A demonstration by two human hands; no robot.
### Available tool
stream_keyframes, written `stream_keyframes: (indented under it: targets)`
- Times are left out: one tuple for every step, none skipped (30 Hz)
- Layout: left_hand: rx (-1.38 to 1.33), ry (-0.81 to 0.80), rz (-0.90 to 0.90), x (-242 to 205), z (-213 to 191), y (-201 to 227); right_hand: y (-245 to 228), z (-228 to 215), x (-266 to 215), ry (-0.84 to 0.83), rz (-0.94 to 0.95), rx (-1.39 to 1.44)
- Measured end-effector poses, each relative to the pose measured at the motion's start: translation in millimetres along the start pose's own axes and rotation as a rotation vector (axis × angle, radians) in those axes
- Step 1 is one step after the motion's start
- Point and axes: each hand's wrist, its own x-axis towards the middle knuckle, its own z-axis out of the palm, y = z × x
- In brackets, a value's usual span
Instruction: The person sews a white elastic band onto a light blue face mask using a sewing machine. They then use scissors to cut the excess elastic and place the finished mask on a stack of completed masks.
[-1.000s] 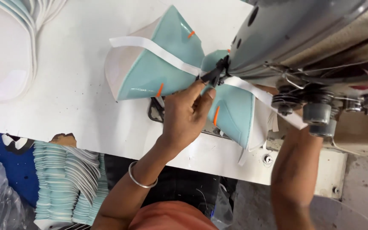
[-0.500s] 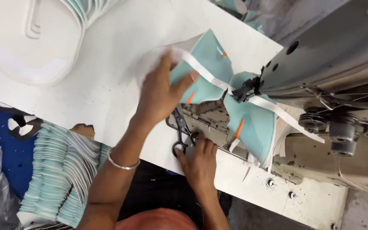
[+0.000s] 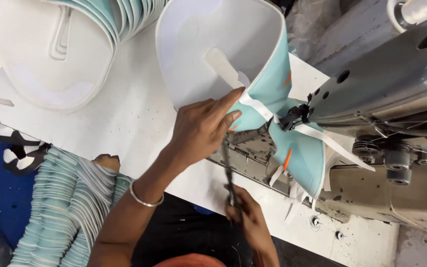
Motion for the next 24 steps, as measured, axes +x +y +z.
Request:
stream_keyframes:
  targets:
    - [0.011, -0.014, 0.022, 3.5, -1.3, -2.5, -3.6, 2.6, -12.7, -0.012, -0.103, 0.137]
    - [0.018, -0.031, 0.044, 6.4, -1.4, -4.0, -6.4, 5.2, -27.2, -0.021, -0.205, 0.275]
    - [0.016, -0.039, 0.046, 9.0, -1.2, -1.5, -13.5, 6.1, -28.3, -0.014, -0.205, 0.282]
    - [0.046, -0.032, 0.063, 12.4, 1.2, 1.9, -20.1, 6.9, -31.0, -0.049, -0.269, 0.416]
    - [0.077, -0.024, 0.080, 16.0, 4.5, 5.9, -26.6, 6.7, -34.0, -0.084, -0.335, 0.548]
    - [0.066, -0.036, 0.088, 14.5, 7.9, 8.9, -32.0, 7.3, -30.2, -0.068, -0.340, 0.555]
    - [0.097, -0.006, 0.102, 12.7, 11.0, 11.9, -37.4, 8.0, -26.4, -0.062, -0.364, 0.586]
    - [0.133, 0.026, 0.115, 10.6, 12.7, 14.5, -42.8, 8.8, -21.6, -0.061, -0.388, 0.617]
    - [0.127, 0.016, 0.121, 10.7, 14.1, 17.6, -52.3, 14.2, -19.3, -0.050, -0.393, 0.624]
    - [0.180, 0.020, 0.131, 9.2, 14.7, 20.7, -61.9, 19.2, -17.2, -0.047, -0.407, 0.642]
    - [0.234, 0.023, 0.141, 7.4, 14.5, 23.3, -71.3, 24.8, -14.7, -0.043, -0.422, 0.661]
    - [0.239, 0.020, 0.137, 7.5, 14.8, 24.7, -75.9, 26.9, -13.6, -0.047, -0.418, 0.666]
    - [0.247, 0.016, 0.151, 7.6, 14.6, 25.8, -80.5, 29.5, -12.2, -0.033, -0.450, 0.695]
    - [0.257, 0.013, 0.163, 7.7, 14.2, 26.7, -85.3, 32.0, -10.3, -0.021, -0.480, 0.723]
    - [0.264, 0.011, 0.158, 8.2, 15.7, 28.4, -90.6, 30.9, -8.1, -0.027, -0.475, 0.728]
    - [0.272, 0.002, 0.157, 8.9, 18.0, 30.0, -95.3, 30.0, -6.4, 0.081, -0.437, 0.664]
    - [0.280, -0.006, 0.157, 9.9, 20.8, 31.5, -100.1, 28.6, -4.4, 0.187, -0.396, 0.598]
    - [0.282, -0.015, 0.156, 10.0, 24.3, 29.1, -94.4, 23.4, -2.3, 0.190, -0.393, 0.606]
    - [0.276, 0.011, 0.159, 10.4, 27.9, 26.5, -88.7, 18.0, 0.2, 0.168, -0.433, 0.553]
    - [0.267, 0.038, 0.162, 11.0, 32.2, 23.5, -83.1, 12.4, 2.8, 0.149, -0.474, 0.498]
    - [0.267, 0.030, 0.161, 18.5, 34.1, 19.3, -79.1, 8.8, 5.6, 0.153, -0.471, 0.504]
    - [0.196, 0.083, 0.145, 24.7, 36.9, 15.8, -74.5, 5.0, 6.5, 0.155, -0.453, 0.405]
    - [0.125, 0.137, 0.127, 30.6, 39.7, 12.4, -69.8, 1.4, 7.1, 0.156, -0.433, 0.306]
    - [0.122, 0.131, 0.126, 43.8, 43.0, 10.4, -67.1, -3.2, 12.6, 0.161, -0.430, 0.309]
